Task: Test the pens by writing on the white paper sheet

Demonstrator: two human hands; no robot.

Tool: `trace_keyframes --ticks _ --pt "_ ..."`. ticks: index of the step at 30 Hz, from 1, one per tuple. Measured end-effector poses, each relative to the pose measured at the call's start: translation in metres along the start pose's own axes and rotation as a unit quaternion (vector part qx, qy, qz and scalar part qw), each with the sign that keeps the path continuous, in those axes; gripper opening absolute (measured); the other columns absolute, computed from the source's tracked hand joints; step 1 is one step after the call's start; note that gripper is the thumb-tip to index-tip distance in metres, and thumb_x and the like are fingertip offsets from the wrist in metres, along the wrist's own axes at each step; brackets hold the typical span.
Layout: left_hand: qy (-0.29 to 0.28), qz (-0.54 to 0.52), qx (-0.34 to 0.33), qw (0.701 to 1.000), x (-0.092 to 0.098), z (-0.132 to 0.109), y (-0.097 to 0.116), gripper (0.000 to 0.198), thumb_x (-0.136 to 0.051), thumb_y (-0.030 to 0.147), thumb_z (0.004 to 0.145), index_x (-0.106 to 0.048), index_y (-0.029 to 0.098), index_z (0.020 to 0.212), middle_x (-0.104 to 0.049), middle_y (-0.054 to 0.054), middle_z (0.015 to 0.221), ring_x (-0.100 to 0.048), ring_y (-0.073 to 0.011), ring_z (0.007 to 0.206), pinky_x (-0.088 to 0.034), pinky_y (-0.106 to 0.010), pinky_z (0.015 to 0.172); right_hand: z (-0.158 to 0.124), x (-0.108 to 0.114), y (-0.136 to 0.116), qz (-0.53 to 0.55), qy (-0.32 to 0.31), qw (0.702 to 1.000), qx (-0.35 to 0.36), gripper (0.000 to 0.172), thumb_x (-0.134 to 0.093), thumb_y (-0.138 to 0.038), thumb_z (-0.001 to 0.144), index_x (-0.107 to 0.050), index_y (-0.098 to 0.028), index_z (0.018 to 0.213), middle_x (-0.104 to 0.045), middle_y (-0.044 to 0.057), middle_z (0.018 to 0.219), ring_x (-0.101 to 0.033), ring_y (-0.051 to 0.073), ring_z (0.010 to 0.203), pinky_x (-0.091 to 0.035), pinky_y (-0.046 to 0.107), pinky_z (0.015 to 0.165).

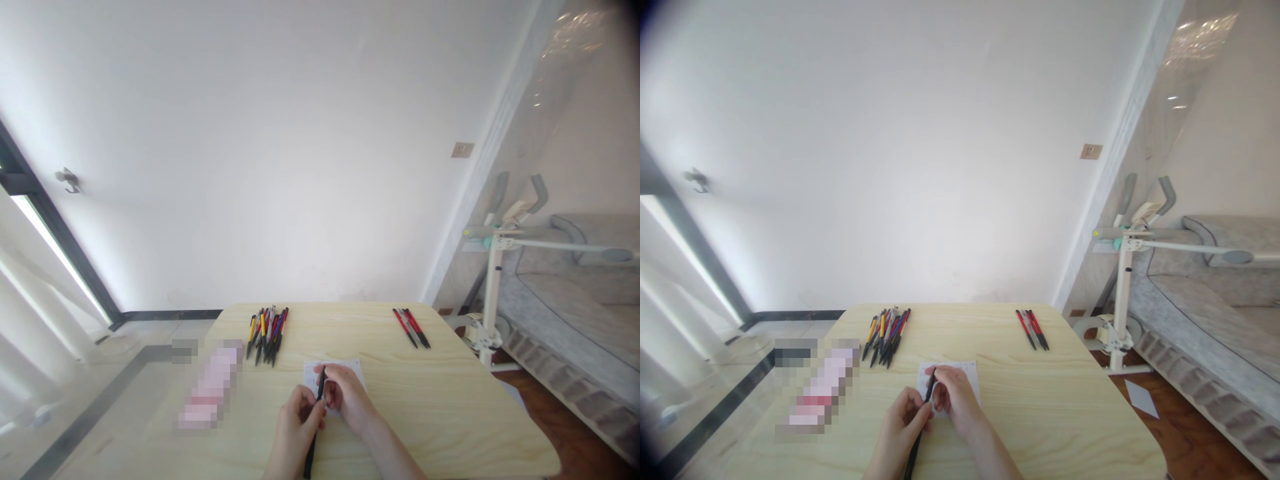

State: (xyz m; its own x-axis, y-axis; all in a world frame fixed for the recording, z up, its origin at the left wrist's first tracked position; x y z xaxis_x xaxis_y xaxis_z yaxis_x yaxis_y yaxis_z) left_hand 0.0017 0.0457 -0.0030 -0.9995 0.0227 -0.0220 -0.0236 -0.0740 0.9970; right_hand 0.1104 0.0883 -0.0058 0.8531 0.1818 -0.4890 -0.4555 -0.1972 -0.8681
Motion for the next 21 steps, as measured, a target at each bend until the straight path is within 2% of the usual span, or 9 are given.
trace_keyframes --ticks 6,12,21 --pt "-0.010 -0.001 -0.011 1.000 -0.0017 0.0006 -0.0038 0.023 -0.061 0.036 0.074 -0.047 0.019 0.068 -0.061 0.001 0.062 -0.054 -0.0107 0.052 -0.039 -0.019 0.049 -0.0025 -0.0016 0.0009 0.027 -0.017 0.999 -0.005 0.025 -0.062 -0.032 0.069 -0.068 -0.013 0.085 -0.060 0.001 0.059 -0.043 0.007 0.039 -0.032 0.019 0.038" --pt "-0.013 0.026 -0.018 0.999 -0.0017 0.0000 -0.0045 0.020 -0.059 0.030 0.077 -0.045 0.019 0.068 -0.056 0.004 0.058 -0.053 -0.0102 0.051 -0.039 -0.020 0.050 -0.0017 -0.0005 0.0014 0.018 -0.025 0.999 0.007 0.024 -0.063 -0.032 0.070 -0.068 -0.013 0.082 -0.059 0.001 0.058 -0.043 0.006 0.039 -0.031 0.018 0.037" --pt "-0.018 0.034 -0.021 0.999 -0.0023 -0.0007 -0.0020 0.018 -0.057 0.028 0.078 -0.045 0.019 0.068 -0.054 0.004 0.056 -0.052 -0.0100 0.051 -0.038 -0.019 0.050 -0.0023 -0.0003 0.0029 0.000 -0.028 1.000 0.011 0.023 -0.061 -0.033 0.072 -0.065 -0.012 0.082 -0.052 -0.003 0.045 -0.041 0.006 0.036 -0.030 0.018 0.037"
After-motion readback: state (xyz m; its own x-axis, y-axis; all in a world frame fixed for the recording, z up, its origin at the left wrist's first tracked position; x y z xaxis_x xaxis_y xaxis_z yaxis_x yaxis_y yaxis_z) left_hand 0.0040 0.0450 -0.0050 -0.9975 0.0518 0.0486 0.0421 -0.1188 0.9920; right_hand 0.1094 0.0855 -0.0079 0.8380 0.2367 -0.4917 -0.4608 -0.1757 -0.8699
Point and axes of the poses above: each hand's wrist, its own z-axis towards the middle knuckle, its own x-axis out of the back of the hand, y = z × x, the point moved 5 cm from there along z, towards the middle knuckle
